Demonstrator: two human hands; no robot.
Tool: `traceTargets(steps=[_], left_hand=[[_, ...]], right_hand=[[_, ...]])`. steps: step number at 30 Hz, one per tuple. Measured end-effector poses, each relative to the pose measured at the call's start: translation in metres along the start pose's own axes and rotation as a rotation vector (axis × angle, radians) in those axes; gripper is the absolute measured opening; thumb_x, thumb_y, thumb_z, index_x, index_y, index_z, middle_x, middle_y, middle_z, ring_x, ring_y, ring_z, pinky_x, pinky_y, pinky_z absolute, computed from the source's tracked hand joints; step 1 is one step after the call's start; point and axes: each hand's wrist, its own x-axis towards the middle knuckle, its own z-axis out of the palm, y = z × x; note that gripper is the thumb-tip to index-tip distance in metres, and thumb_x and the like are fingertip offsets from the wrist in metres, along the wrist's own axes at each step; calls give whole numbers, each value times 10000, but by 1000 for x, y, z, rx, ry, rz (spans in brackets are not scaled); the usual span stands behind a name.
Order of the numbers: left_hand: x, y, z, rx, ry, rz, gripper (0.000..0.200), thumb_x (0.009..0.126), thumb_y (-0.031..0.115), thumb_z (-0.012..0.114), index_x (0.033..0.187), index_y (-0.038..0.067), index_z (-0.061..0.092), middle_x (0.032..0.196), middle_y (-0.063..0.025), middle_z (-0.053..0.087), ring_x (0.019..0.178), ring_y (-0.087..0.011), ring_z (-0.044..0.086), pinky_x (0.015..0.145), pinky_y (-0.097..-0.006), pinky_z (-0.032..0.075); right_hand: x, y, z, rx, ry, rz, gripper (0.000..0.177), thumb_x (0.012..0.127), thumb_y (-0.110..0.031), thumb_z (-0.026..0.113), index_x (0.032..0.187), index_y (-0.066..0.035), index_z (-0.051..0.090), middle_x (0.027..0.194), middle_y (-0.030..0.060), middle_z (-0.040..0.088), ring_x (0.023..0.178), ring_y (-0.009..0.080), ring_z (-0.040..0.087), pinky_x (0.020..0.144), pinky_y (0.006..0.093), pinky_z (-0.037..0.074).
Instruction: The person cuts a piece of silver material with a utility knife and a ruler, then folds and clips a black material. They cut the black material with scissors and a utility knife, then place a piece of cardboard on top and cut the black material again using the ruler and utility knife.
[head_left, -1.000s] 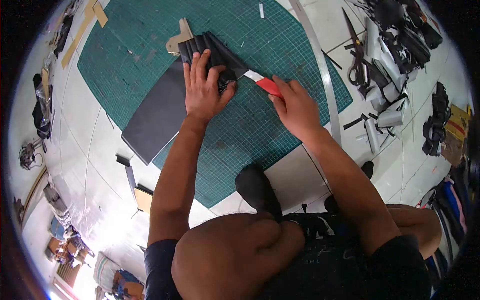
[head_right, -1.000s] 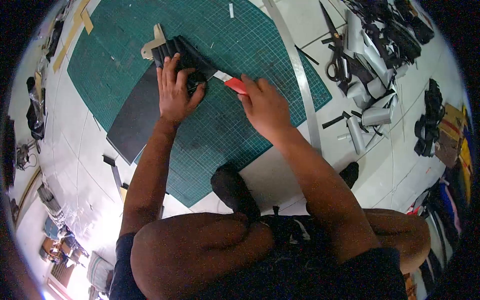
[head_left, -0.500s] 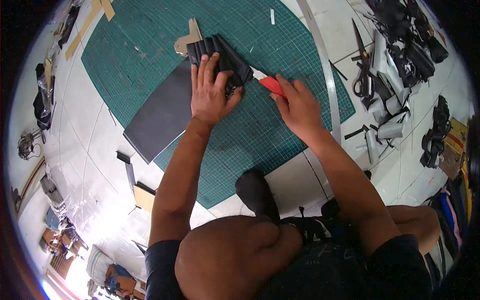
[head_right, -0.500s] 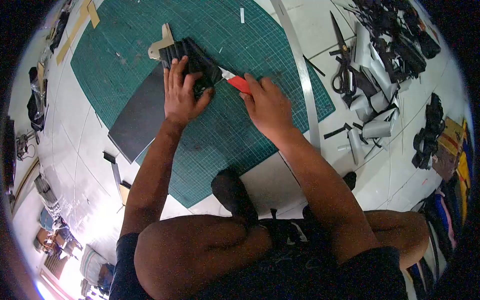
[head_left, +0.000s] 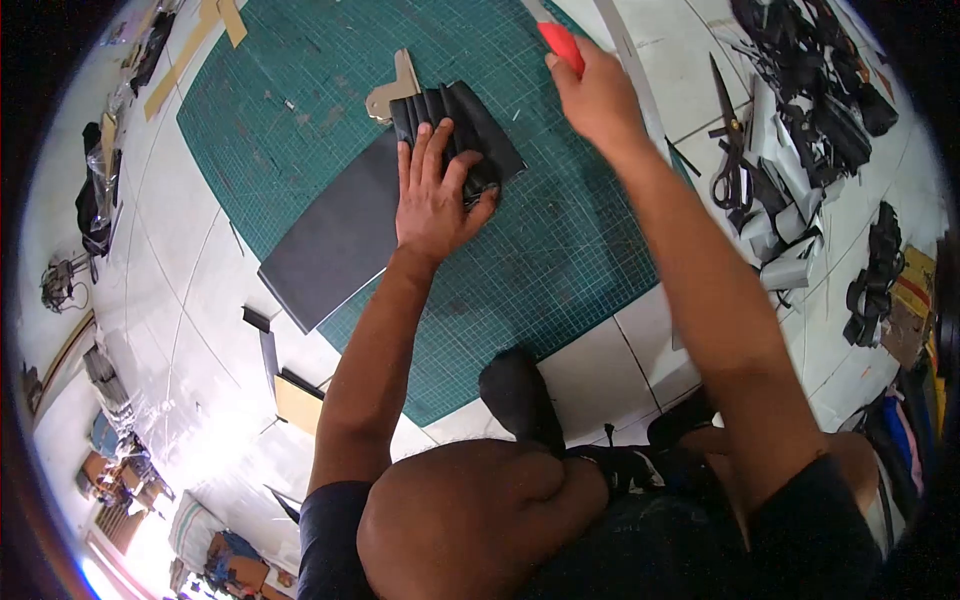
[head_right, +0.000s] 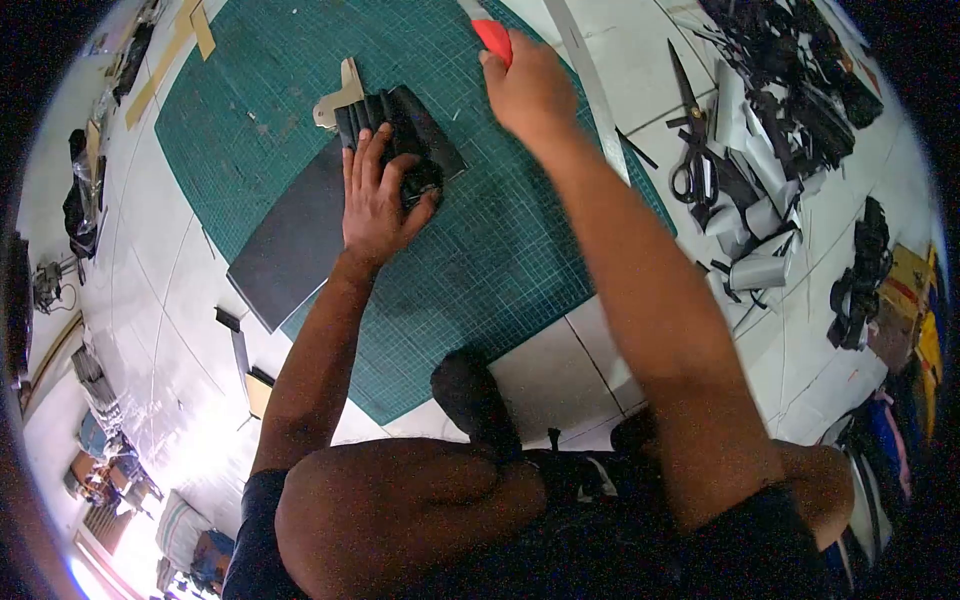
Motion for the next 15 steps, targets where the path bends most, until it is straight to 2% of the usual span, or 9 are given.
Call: traceTargets(steps=[2, 3, 6, 8, 11, 15], left_hand=[[3, 2, -1, -25, 23, -8, 675, 857, 386, 769, 1420, 117, 511, 1607, -199, 342, 1528, -420, 255, 1233, -634, 162], [8, 2, 1, -47, 42, -6, 710, 862, 407, 766, 1447, 114, 490, 1611, -200, 339, 1530, -418, 252, 1233, -634, 160], [3, -1, 3, -73, 49, -14, 783, 878, 467, 751, 1503, 105, 450, 1621, -199, 330, 1536, -413, 242, 1232, -633, 153], [2, 1, 0, -38, 25, -6, 790, 887, 504, 732, 1505, 98, 454, 1625, -198, 326, 1540, -412, 234, 1231, -631, 150], [1, 0, 0, -7, 15, 10, 702, 925, 471, 684, 1479, 89, 485, 1623, -190, 333, 1541, -412, 230, 1230, -634, 142], [1, -1, 1, -30, 28, -3, 589, 953, 373, 642, 1446, 77, 513, 1620, -184, 340, 1542, -412, 228, 1230, -635, 137]], right_hand=[[4, 15, -22, 19, -39, -128, 506, 986, -387, 622, 1332, -20, 583, 1123, 257, 651, 1047, 452, 632, 871, 536, 523], [-10, 17, -31, 29, -51, -128, 529, 982, -399, 632, 1344, -16, 584, 1160, 276, 646, 1054, 440, 631, 889, 506, 518], [-74, 34, -42, 60, -28, -39, 526, 994, -379, 622, 1377, -24, 565, 1144, 265, 641, 1039, 423, 631, 893, 489, 514], [-125, 38, -42, 97, -7, 4, 505, 1005, -345, 618, 1389, -24, 553, 1109, 224, 627, 1003, 381, 639, 848, 463, 532], [-187, 32, -38, 0, -49, 62, 500, 1011, -318, 617, 1404, -19, 538, 1074, 183, 603, 946, 337, 645, 787, 436, 548], [-227, 26, -29, -39, -163, 28, 492, 1011, -296, 622, 1408, -18, 536, 1060, 166, 597, 894, 294, 650, 736, 409, 561]])
